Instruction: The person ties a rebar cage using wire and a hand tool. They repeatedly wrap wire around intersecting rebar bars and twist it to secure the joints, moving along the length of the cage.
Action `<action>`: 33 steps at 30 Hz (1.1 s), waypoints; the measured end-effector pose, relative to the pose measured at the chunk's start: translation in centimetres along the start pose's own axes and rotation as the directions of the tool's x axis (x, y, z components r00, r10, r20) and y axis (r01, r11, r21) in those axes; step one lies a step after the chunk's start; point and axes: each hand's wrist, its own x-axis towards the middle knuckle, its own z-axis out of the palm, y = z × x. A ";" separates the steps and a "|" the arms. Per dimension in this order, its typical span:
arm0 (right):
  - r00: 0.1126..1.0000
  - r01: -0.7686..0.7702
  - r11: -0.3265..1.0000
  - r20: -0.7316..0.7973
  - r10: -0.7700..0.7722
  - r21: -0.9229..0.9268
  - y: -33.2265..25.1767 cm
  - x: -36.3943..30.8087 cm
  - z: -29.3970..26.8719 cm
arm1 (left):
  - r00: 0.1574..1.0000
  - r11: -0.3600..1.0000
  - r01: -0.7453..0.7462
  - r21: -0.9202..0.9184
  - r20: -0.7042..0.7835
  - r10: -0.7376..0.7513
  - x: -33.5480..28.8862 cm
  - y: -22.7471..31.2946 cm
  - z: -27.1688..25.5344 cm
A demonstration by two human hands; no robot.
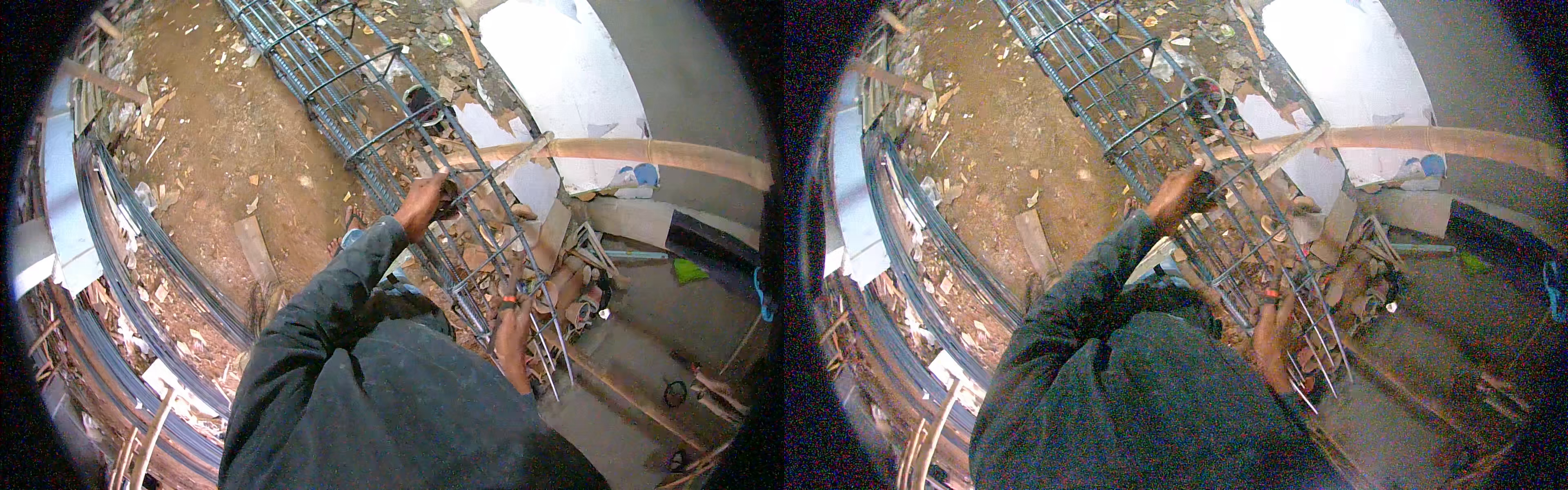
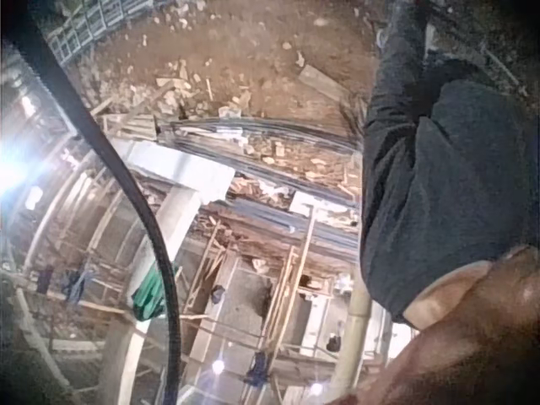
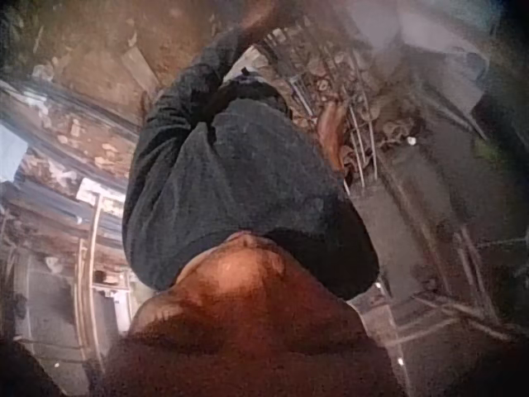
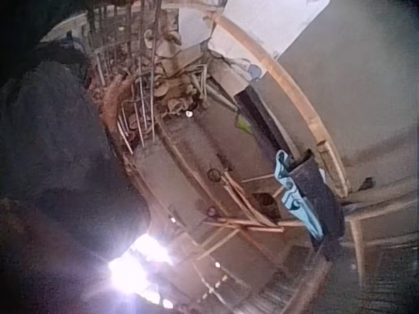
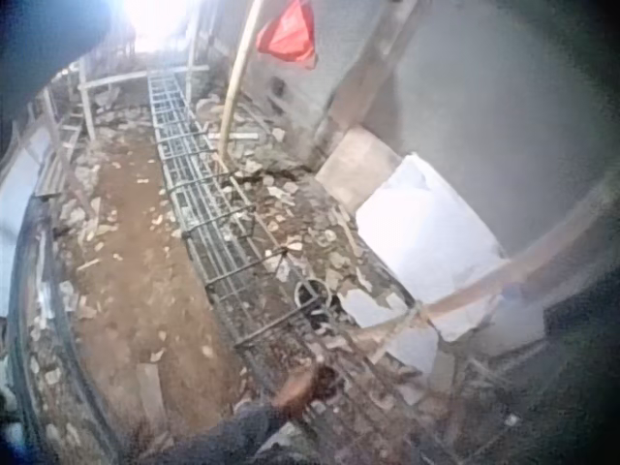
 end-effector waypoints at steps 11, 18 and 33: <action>0.497 0.814 0.027 0.672 -0.549 -0.580 -17.7 2.1 -2.3 | 1.000 1.000 -0.029 0.000 -0.005 0.029 -0.3 -0.2 0.6; 0.445 0.750 -0.357 0.825 -0.349 -0.556 -21.2 5.0 -0.6 | 0.997 0.997 -0.073 -0.032 -0.028 0.072 -0.2 -0.4 0.6; 0.558 0.799 -0.273 0.830 0.005 -0.535 -24.9 6.9 0.3 | 0.990 0.979 -0.131 0.159 -0.030 0.137 1.3 -2.3 -0.2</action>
